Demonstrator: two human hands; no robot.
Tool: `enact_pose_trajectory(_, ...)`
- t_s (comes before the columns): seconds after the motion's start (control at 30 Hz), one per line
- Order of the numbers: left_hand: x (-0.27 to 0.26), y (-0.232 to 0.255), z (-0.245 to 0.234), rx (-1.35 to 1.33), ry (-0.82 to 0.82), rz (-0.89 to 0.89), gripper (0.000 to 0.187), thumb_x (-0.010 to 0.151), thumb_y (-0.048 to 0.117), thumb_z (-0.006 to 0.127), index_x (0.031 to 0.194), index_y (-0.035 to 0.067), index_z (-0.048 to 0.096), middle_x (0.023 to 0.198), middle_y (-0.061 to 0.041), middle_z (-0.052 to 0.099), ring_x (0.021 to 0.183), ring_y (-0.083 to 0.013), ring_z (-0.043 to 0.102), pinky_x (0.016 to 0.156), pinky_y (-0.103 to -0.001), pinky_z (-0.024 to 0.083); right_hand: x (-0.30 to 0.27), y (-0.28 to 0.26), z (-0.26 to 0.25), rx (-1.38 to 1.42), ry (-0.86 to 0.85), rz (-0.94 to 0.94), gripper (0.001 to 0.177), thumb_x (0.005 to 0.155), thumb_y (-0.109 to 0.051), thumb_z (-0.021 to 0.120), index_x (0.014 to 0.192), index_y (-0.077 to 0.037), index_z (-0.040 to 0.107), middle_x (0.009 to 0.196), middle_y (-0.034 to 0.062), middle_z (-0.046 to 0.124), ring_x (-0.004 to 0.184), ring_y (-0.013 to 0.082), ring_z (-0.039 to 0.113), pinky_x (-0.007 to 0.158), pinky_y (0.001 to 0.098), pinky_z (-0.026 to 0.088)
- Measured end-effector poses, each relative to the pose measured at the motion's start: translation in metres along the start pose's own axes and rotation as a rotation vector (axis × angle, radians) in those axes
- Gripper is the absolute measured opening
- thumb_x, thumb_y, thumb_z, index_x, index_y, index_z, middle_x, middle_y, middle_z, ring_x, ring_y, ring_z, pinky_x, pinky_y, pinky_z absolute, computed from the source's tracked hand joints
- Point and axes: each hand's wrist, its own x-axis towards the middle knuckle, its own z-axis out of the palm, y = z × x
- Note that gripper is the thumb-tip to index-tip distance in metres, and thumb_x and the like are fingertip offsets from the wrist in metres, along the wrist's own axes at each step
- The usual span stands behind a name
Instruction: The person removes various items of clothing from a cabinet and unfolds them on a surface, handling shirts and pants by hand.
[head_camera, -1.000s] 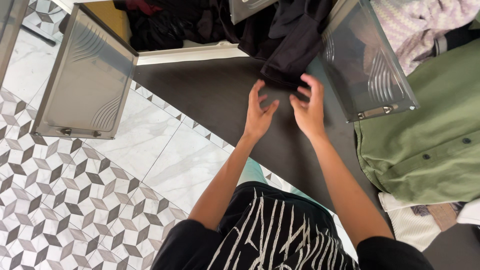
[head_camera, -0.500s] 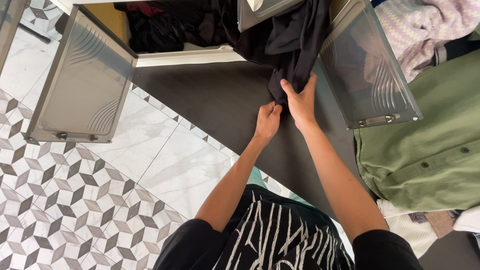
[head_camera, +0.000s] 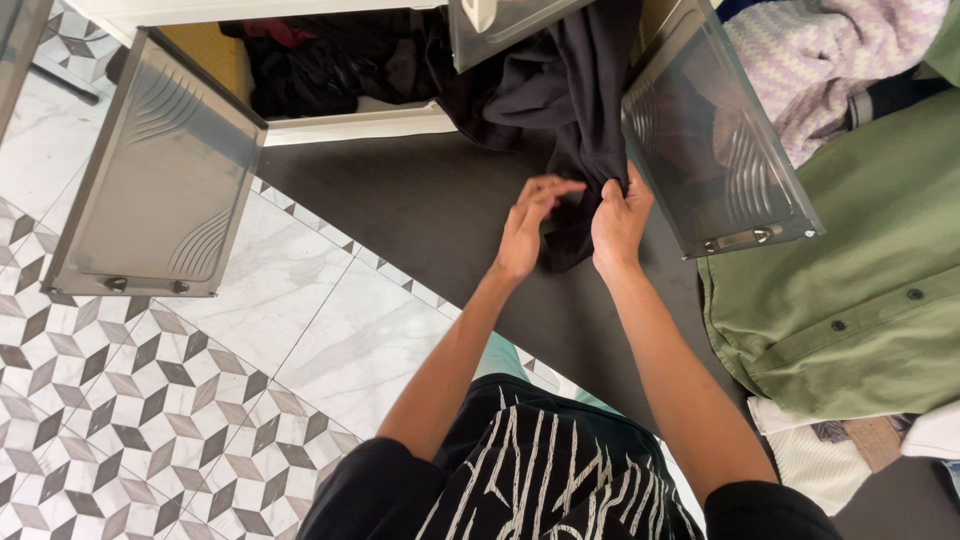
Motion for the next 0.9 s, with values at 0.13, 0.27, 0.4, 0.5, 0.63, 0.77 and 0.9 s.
enact_pose_trajectory(0.13, 0.045, -0.003, 0.002, -0.011, 0.051, 0.127, 0.032, 0.114, 0.014, 0.043, 0.133, 0.002, 0.065, 0.137, -0.01, 0.056, 0.132, -0.0217, 0.053, 0.116, -0.033, 0.04, -0.008, -0.017, 0.0, -0.103, 0.013, -0.014, 0.034, 0.093, 0.006, 0.042, 0.114, 0.007, 0.069, 0.094, 0.0004, 0.065, 0.083, 0.0058, 0.054, 0.076, 0.0228, 0.046)
enact_pose_trajectory(0.27, 0.082, -0.021, -0.001, 0.032, 0.044, 0.095, 0.039, 0.107, 0.009, 0.047, 0.146, 0.001, 0.049, 0.145, -0.009, 0.048, 0.139, -0.0215, 0.046, 0.116, -0.032, 0.037, -0.02, -0.023, 0.002, -0.072, -0.043, -0.055, 0.033, 0.092, 0.007, 0.043, 0.114, 0.009, 0.068, 0.094, 0.0009, 0.066, 0.084, 0.0053, 0.055, 0.075, 0.0225, 0.047)
enact_pose_trajectory(0.4, 0.105, -0.06, -0.005, 0.006, 0.024, 0.026, 0.033, 0.109, 0.01, 0.044, 0.138, 0.0, 0.055, 0.151, -0.005, 0.041, 0.135, -0.0218, 0.052, 0.114, -0.033, 0.042, -0.038, -0.019, -0.005, -0.097, -0.083, -0.053, 0.039, 0.09, 0.007, 0.042, 0.119, 0.01, 0.068, 0.095, 0.0005, 0.065, 0.086, 0.0049, 0.054, 0.077, 0.0228, 0.045)
enact_pose_trajectory(0.5, 0.112, -0.08, -0.017, -0.142, 0.105, 0.056, 0.036, 0.107, 0.006, 0.052, 0.141, -0.002, 0.057, 0.146, -0.009, 0.047, 0.135, -0.0248, 0.052, 0.116, -0.037, 0.044, -0.058, -0.015, -0.017, -0.204, -0.093, -0.03, 0.037, 0.089, 0.008, 0.044, 0.118, 0.014, 0.067, 0.091, 0.0043, 0.062, 0.085, 0.0074, 0.052, 0.077, 0.0239, 0.045)
enact_pose_trajectory(0.63, 0.116, -0.084, -0.025, -0.142, 0.155, 0.06, 0.058, 0.102, 0.013, 0.058, 0.153, 0.005, 0.031, 0.147, -0.009, 0.042, 0.129, -0.0224, 0.049, 0.109, -0.036, 0.046, -0.084, -0.017, -0.039, 0.018, -0.07, 0.054, 0.045, 0.082, 0.008, 0.043, 0.122, 0.015, 0.064, 0.103, 0.0083, 0.07, 0.094, 0.0114, 0.063, 0.088, 0.0231, 0.05)
enact_pose_trajectory(0.77, 0.125, -0.107, -0.021, -0.111, 0.217, -0.02, 0.075, 0.095, 0.013, 0.065, 0.154, 0.006, 0.02, 0.147, -0.012, 0.038, 0.13, -0.0233, 0.046, 0.107, -0.038, 0.047, -0.111, -0.016, -0.068, 0.17, -0.061, 0.157, 0.043, 0.081, 0.008, 0.044, 0.117, 0.017, 0.065, 0.102, 0.0117, 0.071, 0.092, 0.0156, 0.065, 0.087, 0.0259, 0.051)
enact_pose_trajectory(0.9, 0.133, -0.133, -0.014, -0.125, 0.184, -0.121, 0.07, 0.096, 0.011, 0.064, 0.153, 0.006, 0.024, 0.144, -0.012, 0.042, 0.128, -0.0233, 0.049, 0.106, -0.038, 0.048, -0.145, -0.006, -0.102, 0.195, -0.121, 0.151, 0.04, 0.08, 0.008, 0.046, 0.111, 0.018, 0.067, 0.098, 0.0131, 0.072, 0.089, 0.0158, 0.065, 0.083, 0.0256, 0.051)
